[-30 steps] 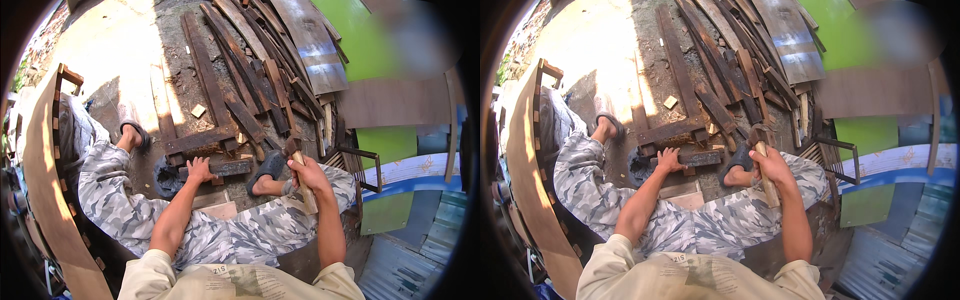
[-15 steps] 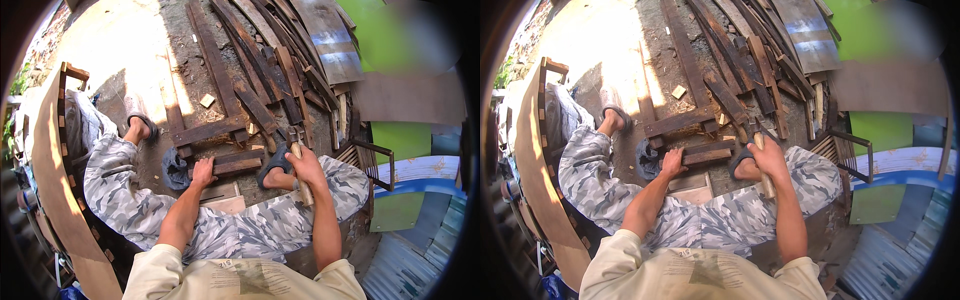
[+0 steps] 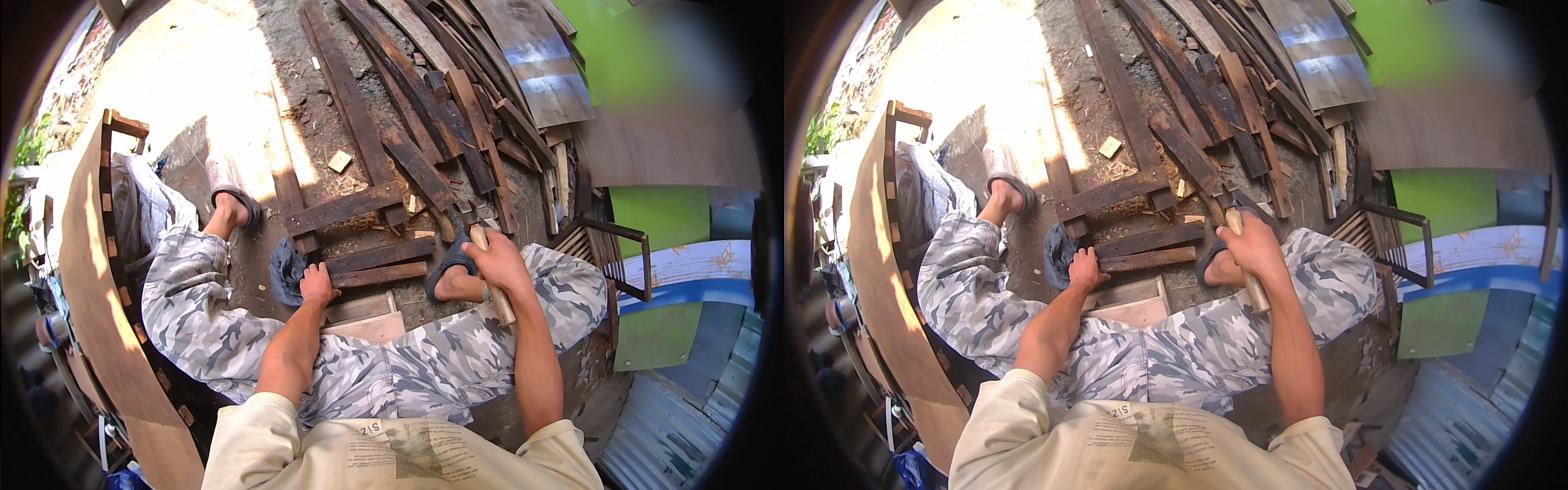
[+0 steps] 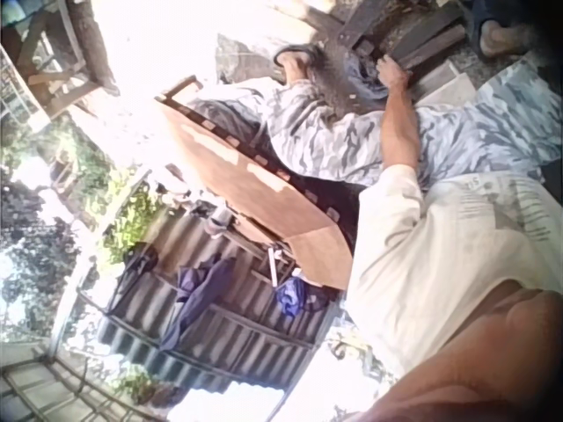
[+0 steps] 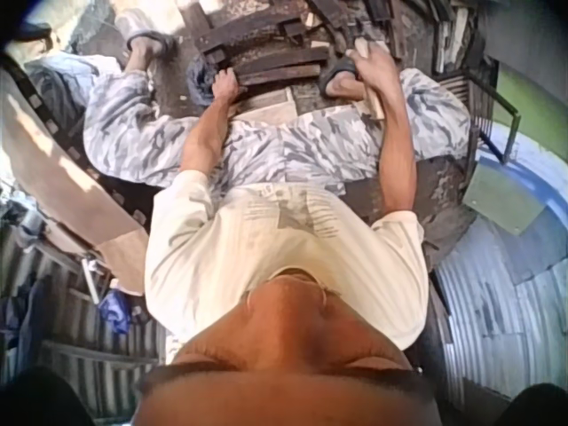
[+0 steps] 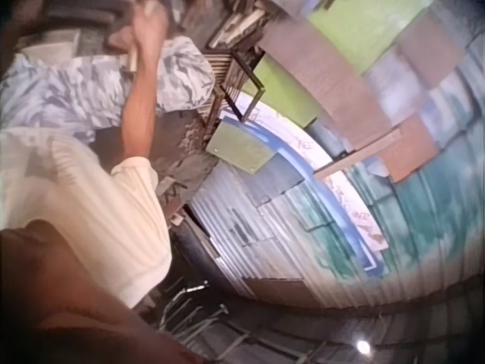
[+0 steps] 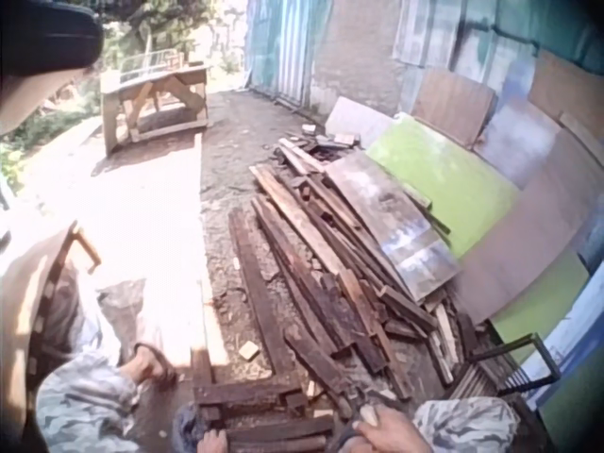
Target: The person sits on the ground and uses a hammer to break small pieces of wood into smaller fragments. They repeatedly position the wood between their legs and strike it with the hammer, collecting the resulting pieces.
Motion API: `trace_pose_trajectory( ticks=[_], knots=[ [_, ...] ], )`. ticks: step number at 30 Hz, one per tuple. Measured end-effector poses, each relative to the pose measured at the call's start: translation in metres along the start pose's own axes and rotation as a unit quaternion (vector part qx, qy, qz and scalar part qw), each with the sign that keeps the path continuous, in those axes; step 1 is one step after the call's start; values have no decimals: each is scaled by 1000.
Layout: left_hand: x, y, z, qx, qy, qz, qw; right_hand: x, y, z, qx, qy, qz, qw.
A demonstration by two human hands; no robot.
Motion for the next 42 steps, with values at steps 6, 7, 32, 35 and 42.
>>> trace_pose_trajectory(
  ticks=[6,7,32,35,42],
  knots=[
    [9,-34,-3,-111,-11,-196,974,-5,2,-6,-41,16,16,999],
    [10,-32,-14,-147,44,-159,975,-6,2,-6,-39,15,15,999],
    [25,23,97,-8,-154,89,984,0,6,15,-132,2,47,990],
    [44,10,94,36,-152,46,987,1,8,13,-132,-14,47,990],
    [62,16,83,36,-230,-2,973,0,9,11,-138,-17,49,989]
  ],
)
Point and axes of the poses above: each hand's wrist, its own x-axis towards the middle knuckle, its own y-axis out of the back of the hand, z = x × y, the point moved 10 cm from there along x, towards the middle knuckle, and after that the axes turned 15 degrees about x, right-handed, at the moved point
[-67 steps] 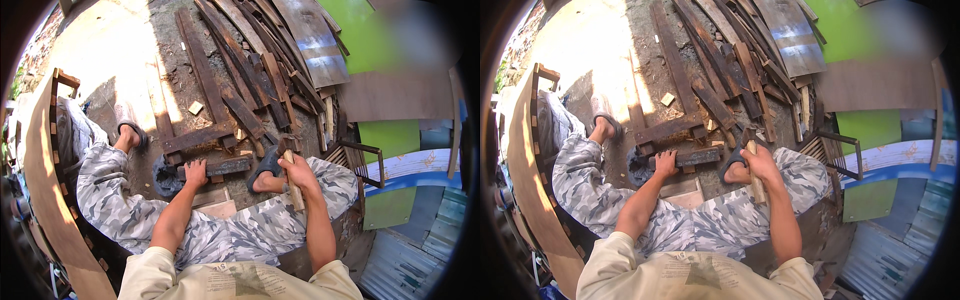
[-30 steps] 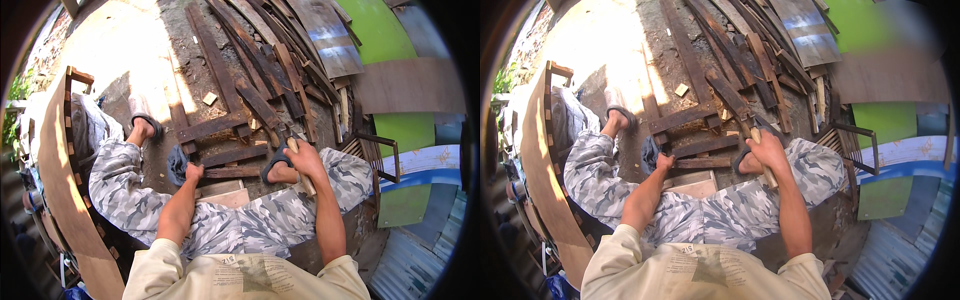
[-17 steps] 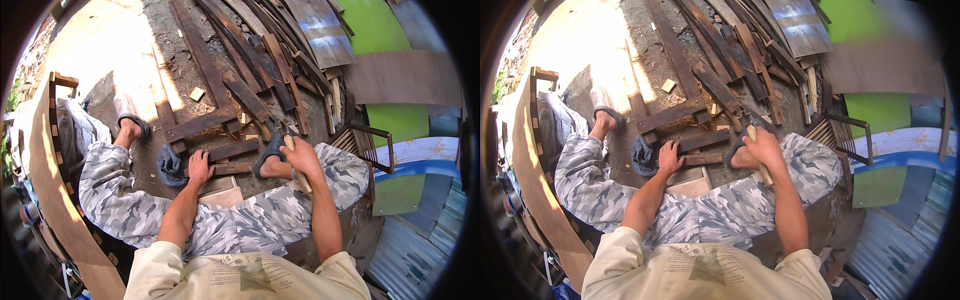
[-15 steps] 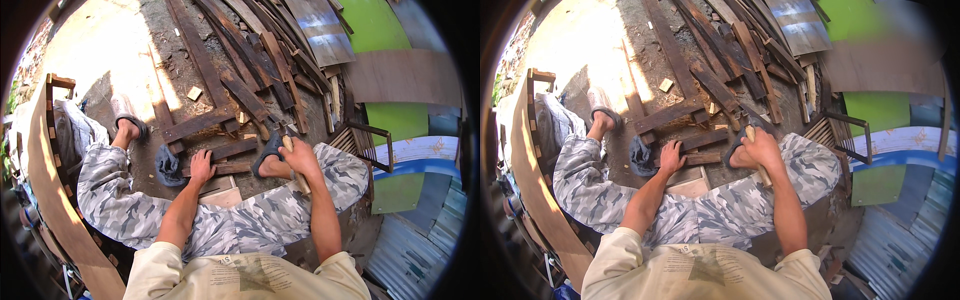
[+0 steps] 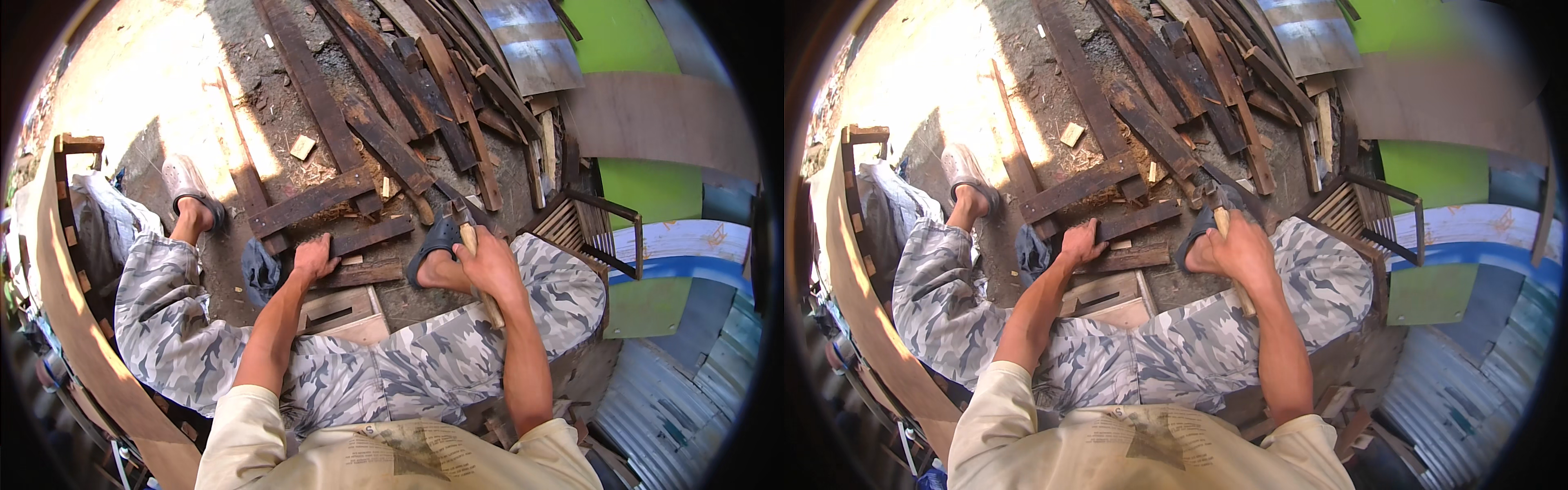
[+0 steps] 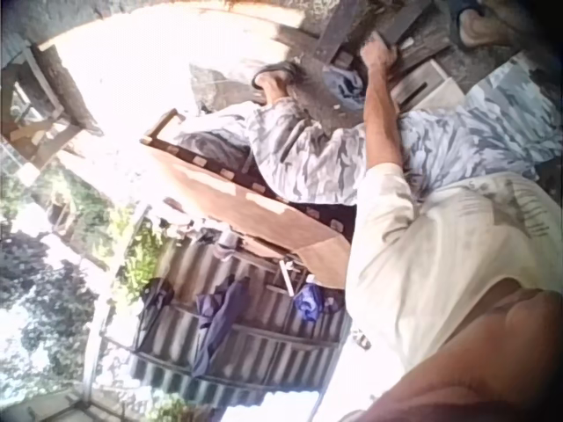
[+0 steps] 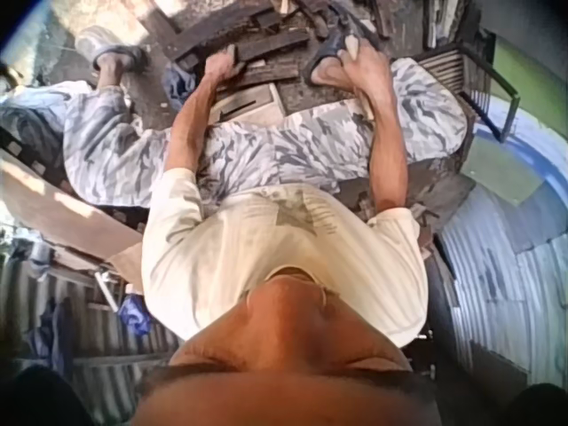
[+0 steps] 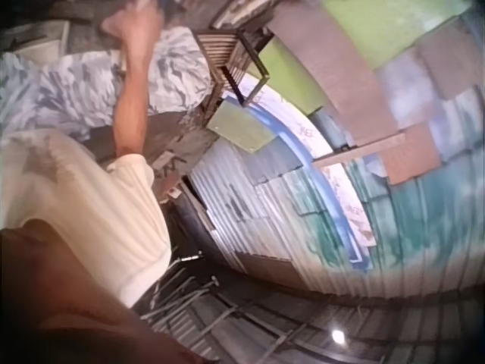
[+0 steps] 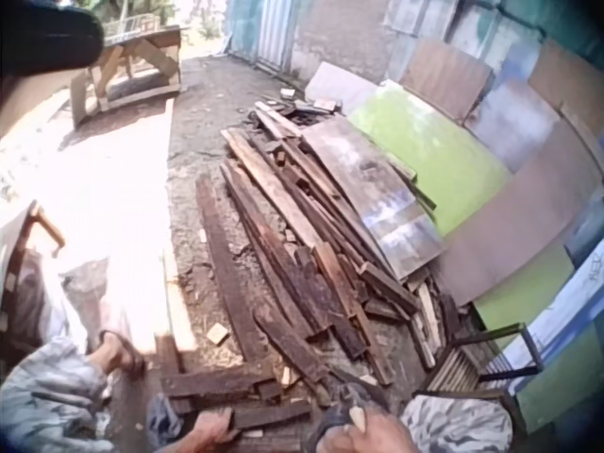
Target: The person sits on the ground and uses a hammer to break small pieces of wood into smaller fragments. They repeatedly position the wood between their legs and strike it with the hammer, collecting the resulting pieces.
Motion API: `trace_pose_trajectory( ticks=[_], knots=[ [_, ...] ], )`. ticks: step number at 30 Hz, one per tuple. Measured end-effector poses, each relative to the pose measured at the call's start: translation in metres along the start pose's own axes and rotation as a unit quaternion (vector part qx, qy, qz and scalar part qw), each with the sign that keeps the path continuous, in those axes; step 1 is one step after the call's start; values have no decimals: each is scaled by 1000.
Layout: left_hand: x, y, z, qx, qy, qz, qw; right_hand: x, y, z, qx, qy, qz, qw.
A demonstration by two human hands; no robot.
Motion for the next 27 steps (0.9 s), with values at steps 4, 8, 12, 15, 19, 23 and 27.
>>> trace_pose_trajectory(
  ticks=[4,8,12,15,19,23,27],
  knots=[
    [-4,17,-5,-71,-37,-49,996,-3,7,-9,10,19,19,1000],
    [-14,26,-2,-196,-13,-137,971,-5,13,-20,20,30,17,999],
    [-48,59,4,-249,17,-227,941,-8,20,-23,46,41,25,998],
    [-85,81,3,-313,40,-273,909,-11,23,-30,55,58,38,996],
    [-144,113,14,-503,89,-325,795,-12,28,-26,110,47,54,991],
    [-181,128,28,-628,111,-316,702,-3,21,-17,164,57,45,984],
    [-189,138,47,-742,38,-276,610,1,5,-20,287,56,-1,956]
  ],
)
Point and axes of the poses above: each hand's wrist, its own x-axis towards the middle knuckle, its own y-axis out of the back of the hand, z = x × y, the point moved 10 cm from there along x, towards the middle knuckle, and after that the axes turned 15 degrees about x, right-handed, at the moved point
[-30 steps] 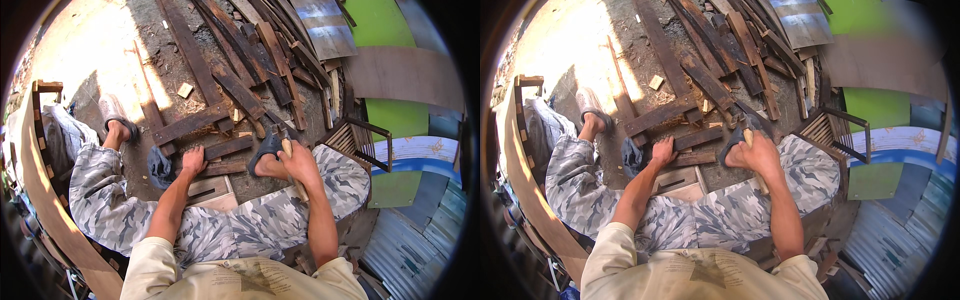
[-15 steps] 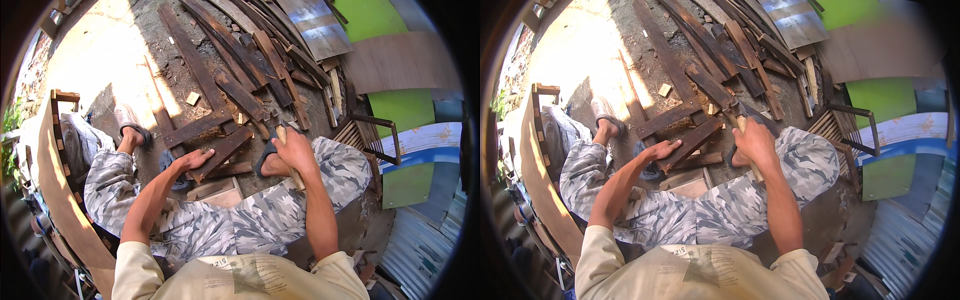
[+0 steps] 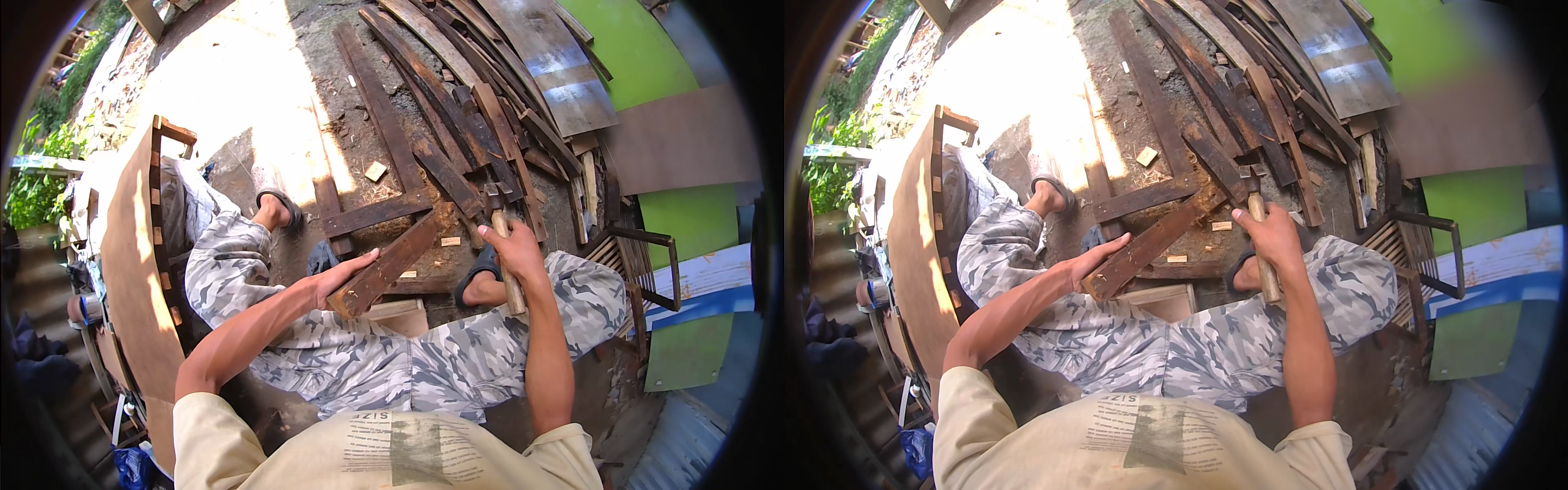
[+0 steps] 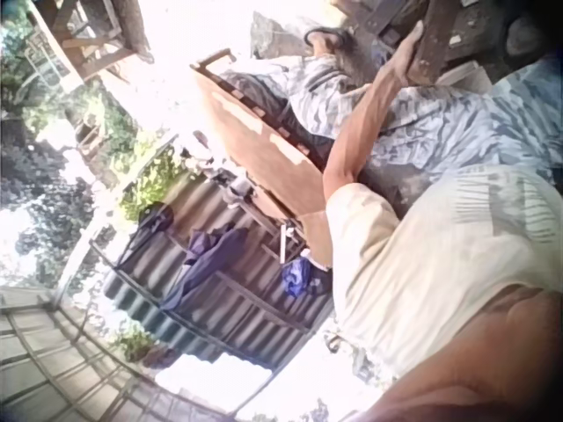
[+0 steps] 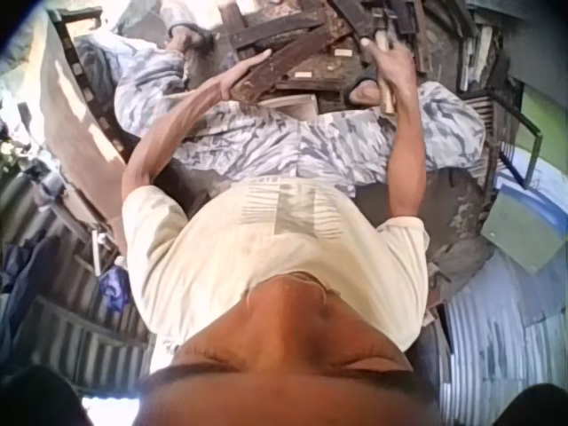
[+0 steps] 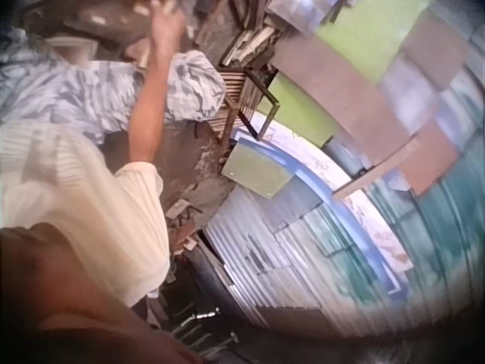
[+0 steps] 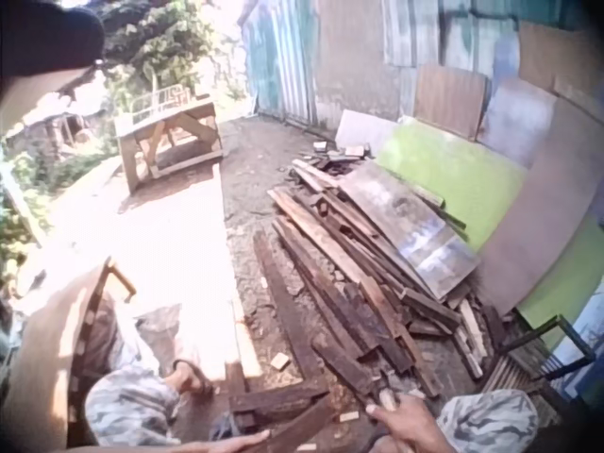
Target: The person sits on the ground and uses a hammer to break small pieces of wood into smaller fragments. They repeatedly position the wood between their legs and strike it with the hammer, collecting the resulting pieces.
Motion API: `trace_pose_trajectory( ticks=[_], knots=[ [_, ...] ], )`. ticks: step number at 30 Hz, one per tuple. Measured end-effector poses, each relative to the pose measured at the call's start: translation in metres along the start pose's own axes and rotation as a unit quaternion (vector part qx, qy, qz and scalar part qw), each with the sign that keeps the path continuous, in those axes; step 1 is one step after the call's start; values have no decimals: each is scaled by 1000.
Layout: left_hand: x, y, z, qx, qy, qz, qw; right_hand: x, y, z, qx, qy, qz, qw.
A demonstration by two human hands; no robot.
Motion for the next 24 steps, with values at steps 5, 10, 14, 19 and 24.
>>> trace_pose_trajectory(
  ticks=[5,10,14,19,24],
  knots=[
    [-11,-16,15,85,-38,-9,996,-5,-8,-4,193,24,35,980],
    [-13,-11,35,262,-135,5,956,-4,25,-18,260,52,107,958],
    [-5,8,28,322,-174,7,931,-4,31,-30,391,81,45,916],
    [-10,5,34,418,-183,23,889,-7,19,-31,416,59,-24,907],
    [-23,4,49,445,-53,87,890,-1,17,-17,334,9,-21,942]
  ],
)
Point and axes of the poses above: each hand's wrist, its own x-axis towards the middle knuckle, its own y-axis out of the back of the hand, z = x × y, the point moved 10 cm from there along x, towards the middle knuckle, and after that the axes turned 15 degrees about x, right-handed, at the moved point
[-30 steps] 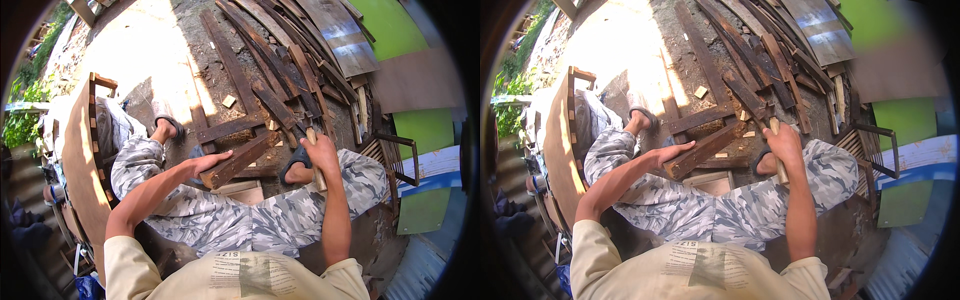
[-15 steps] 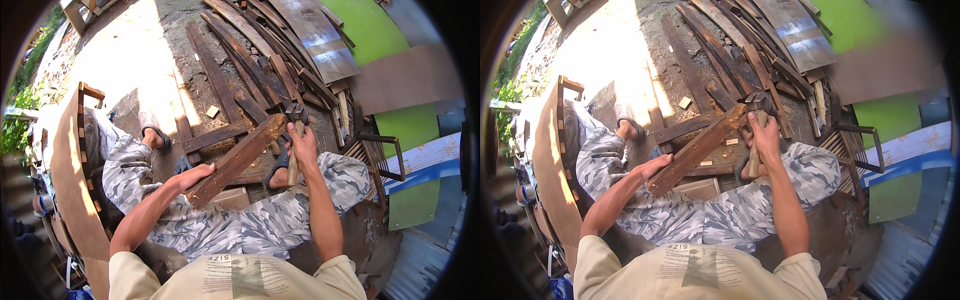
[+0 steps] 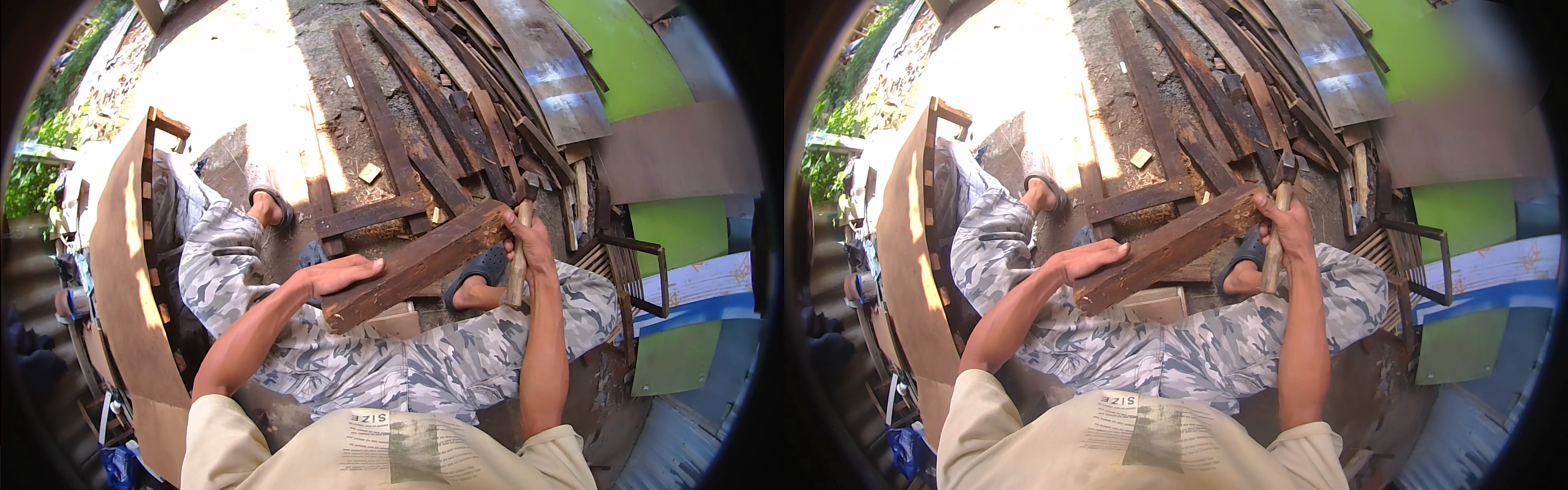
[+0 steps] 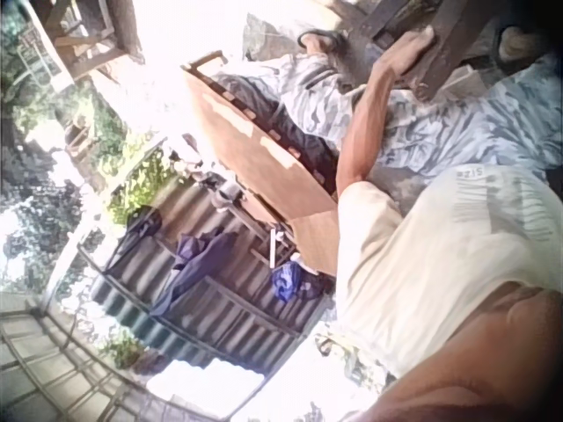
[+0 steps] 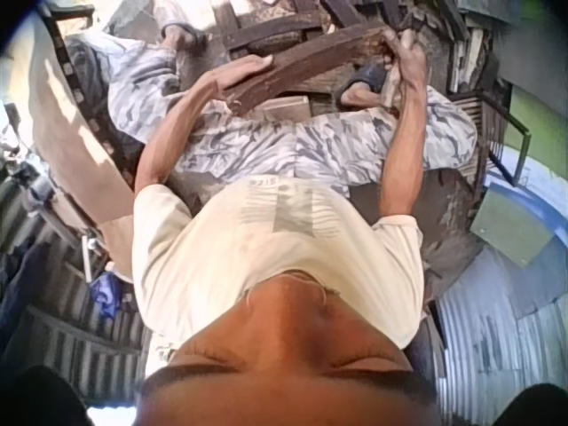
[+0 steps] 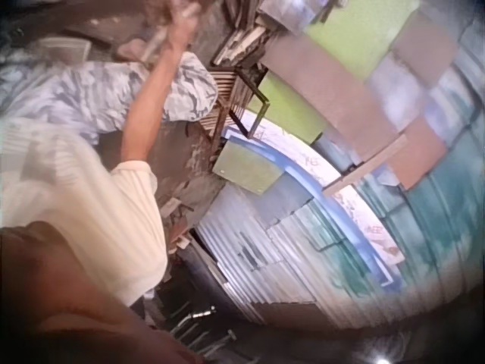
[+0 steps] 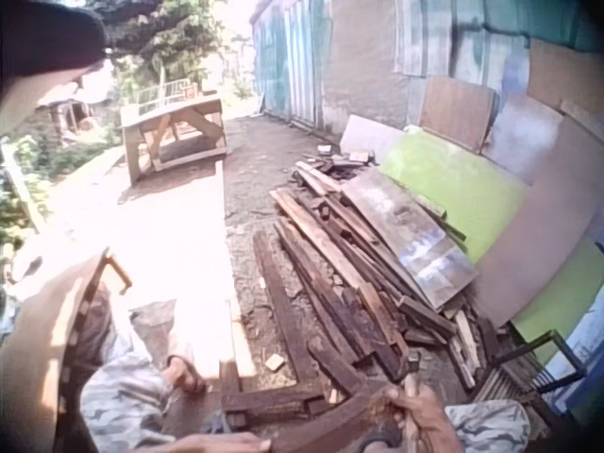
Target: The person sits on the ground and uses a hammer to break small pieces of wood into smaller fragments. They repeatedly position the wood between their legs and strike it with the hammer, collecting the resulting pieces.
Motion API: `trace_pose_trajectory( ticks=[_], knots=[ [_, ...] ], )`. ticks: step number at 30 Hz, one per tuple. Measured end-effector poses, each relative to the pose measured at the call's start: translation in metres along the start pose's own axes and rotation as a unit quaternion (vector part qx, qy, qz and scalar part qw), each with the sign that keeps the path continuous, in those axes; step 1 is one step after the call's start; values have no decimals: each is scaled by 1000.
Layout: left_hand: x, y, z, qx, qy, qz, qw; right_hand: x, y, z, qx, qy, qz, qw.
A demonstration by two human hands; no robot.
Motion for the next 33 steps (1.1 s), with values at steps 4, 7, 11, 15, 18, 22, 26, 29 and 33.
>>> trace_pose_trajectory(
  ticks=[4,7,11,15,18,22,26,29,33],
  knots=[
    [-10,9,13,-97,46,16,994,7,11,13,31,-21,26,999],
    [-22,15,25,-191,83,40,977,9,14,14,67,-27,40,997],
    [-8,29,8,-249,60,82,963,13,22,6,98,8,54,994],
    [-10,59,-3,-317,21,148,936,15,27,1,126,23,66,990],
    [-23,82,5,-362,-58,231,901,17,25,2,141,15,58,988],
    [-37,93,18,-360,-139,277,880,17,26,5,146,2,77,986],
    [-40,91,25,-279,-169,309,893,16,29,7,129,-13,107,986],
    [-41,89,25,-323,-176,236,900,9,33,11,90,-51,151,983],
    [-50,93,46,-430,-309,174,831,9,36,29,48,-109,162,980]
  ],
)
Point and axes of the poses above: each hand's wrist, its own x-axis towards the middle knuckle, its own y-axis out of the back of the hand, z = x × y, the point moved 10 cm from there along x, towards the middle knuckle, and after that the axes turned 15 degrees about x, right-handed, at the moved point
